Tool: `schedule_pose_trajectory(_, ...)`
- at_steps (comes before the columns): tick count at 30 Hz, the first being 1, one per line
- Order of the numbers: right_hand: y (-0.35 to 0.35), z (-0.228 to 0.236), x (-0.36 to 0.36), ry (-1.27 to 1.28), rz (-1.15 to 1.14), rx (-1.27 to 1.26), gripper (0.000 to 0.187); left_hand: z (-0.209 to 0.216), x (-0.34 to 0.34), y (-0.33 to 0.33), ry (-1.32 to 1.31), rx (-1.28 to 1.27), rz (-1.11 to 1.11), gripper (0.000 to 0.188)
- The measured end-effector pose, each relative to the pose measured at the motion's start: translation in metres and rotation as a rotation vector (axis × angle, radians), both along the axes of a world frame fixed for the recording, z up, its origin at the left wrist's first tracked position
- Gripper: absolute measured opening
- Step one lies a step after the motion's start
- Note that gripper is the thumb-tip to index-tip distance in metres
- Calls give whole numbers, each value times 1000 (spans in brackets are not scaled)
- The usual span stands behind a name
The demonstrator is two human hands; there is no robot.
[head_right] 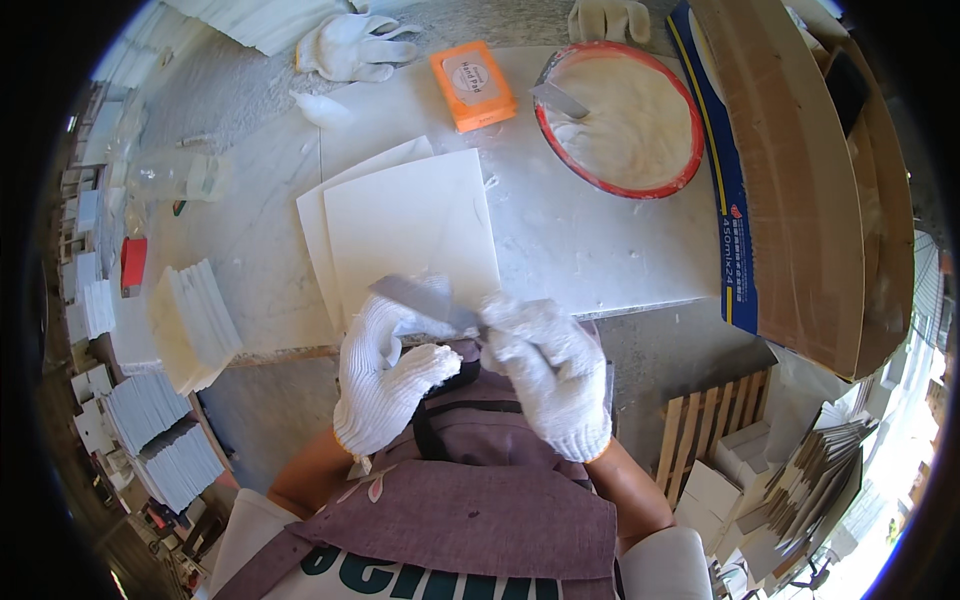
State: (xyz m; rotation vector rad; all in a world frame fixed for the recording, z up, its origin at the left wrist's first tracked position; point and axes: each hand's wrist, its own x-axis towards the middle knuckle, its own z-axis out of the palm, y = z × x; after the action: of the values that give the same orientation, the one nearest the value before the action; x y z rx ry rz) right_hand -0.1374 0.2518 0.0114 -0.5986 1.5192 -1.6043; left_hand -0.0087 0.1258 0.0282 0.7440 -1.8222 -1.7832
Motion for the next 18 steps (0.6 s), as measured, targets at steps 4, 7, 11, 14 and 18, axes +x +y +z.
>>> schedule_pose_trajectory(4, -10, 1, -4, 439, 203, -58, 38, 14, 0, 3, -260, 204, 112, 21)
schedule_pose_trajectory(7, -11, 4, -4, 377, 205, -15, 36, 17, 1, -1, -330, 244, 52, 21)
schedule_pose_trajectory(11, 0, -1, -12, 331, 161, 51, 29, 3, 4, 1, -332, 58, -46, 20)
schedule_pose_trajectory(14, 3, 0, -20, 152, 69, -12, 22, 7, -3, 3, -319, 95, -63, 18)
schedule_pose_trajectory(18, 7, 19, -56, 130, -231, 38, 22, 14, -1, 0, -354, -49, -176, 17)
